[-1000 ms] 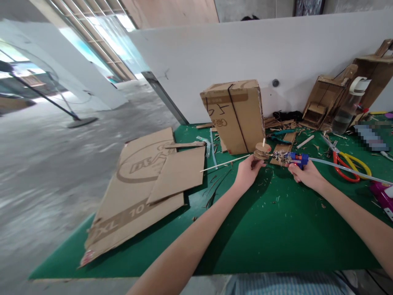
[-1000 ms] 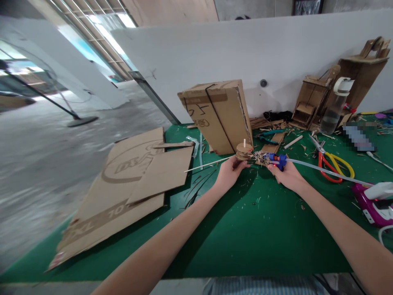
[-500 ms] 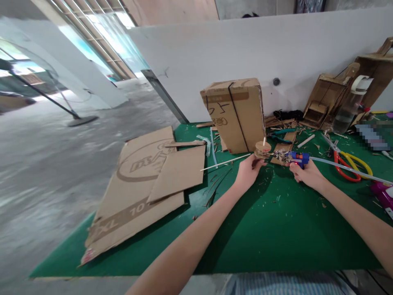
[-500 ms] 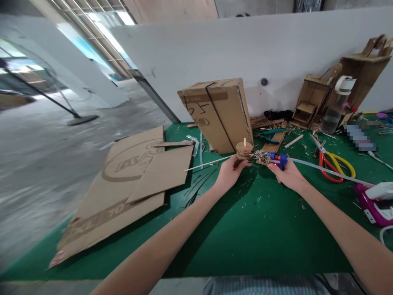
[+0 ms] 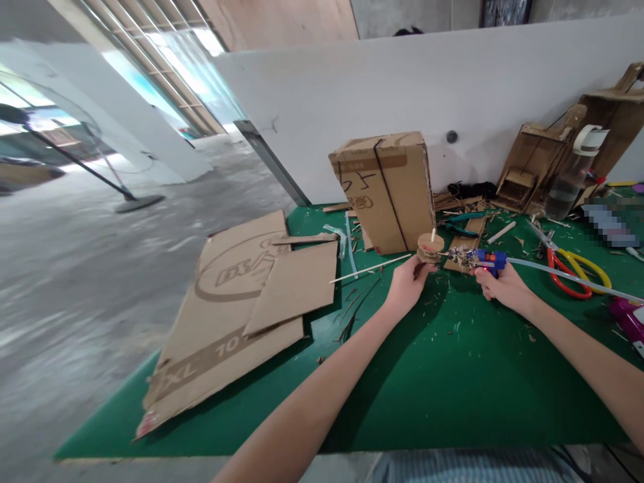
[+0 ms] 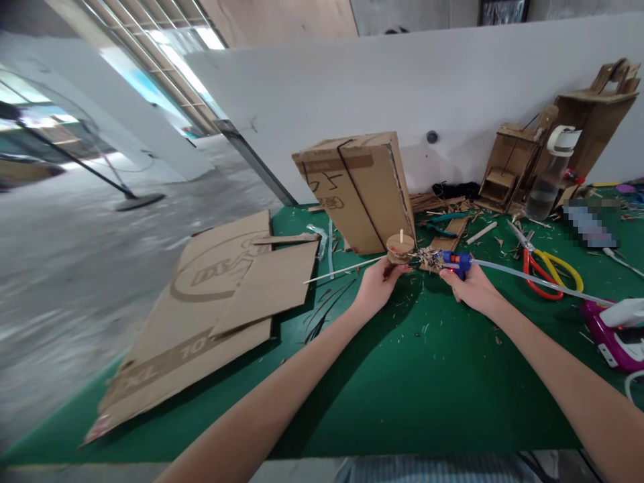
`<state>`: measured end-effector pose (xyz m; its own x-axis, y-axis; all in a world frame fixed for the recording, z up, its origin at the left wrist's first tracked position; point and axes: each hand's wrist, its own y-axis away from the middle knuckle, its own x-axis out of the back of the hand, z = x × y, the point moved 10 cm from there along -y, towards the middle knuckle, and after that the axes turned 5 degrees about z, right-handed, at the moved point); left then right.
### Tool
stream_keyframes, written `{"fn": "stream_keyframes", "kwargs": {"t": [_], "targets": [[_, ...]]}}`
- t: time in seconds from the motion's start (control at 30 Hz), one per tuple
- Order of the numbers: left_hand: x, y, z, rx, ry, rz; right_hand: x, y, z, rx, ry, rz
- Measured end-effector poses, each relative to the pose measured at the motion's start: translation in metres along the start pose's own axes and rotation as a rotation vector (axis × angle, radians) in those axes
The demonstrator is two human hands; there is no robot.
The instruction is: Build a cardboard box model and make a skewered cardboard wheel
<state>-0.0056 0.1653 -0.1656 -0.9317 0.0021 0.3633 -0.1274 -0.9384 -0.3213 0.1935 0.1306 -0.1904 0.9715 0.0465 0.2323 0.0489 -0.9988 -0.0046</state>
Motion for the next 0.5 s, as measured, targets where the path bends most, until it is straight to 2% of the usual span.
{"fn": "stream_keyframes", "kwargs": {"t": [0.5], "targets": [[-0.0004, 0.0003, 0.0023, -0.010, -0.009, -0.014, 0.0002, 0.0023, -0.0044, 0.026, -0.005, -0.001]]}}
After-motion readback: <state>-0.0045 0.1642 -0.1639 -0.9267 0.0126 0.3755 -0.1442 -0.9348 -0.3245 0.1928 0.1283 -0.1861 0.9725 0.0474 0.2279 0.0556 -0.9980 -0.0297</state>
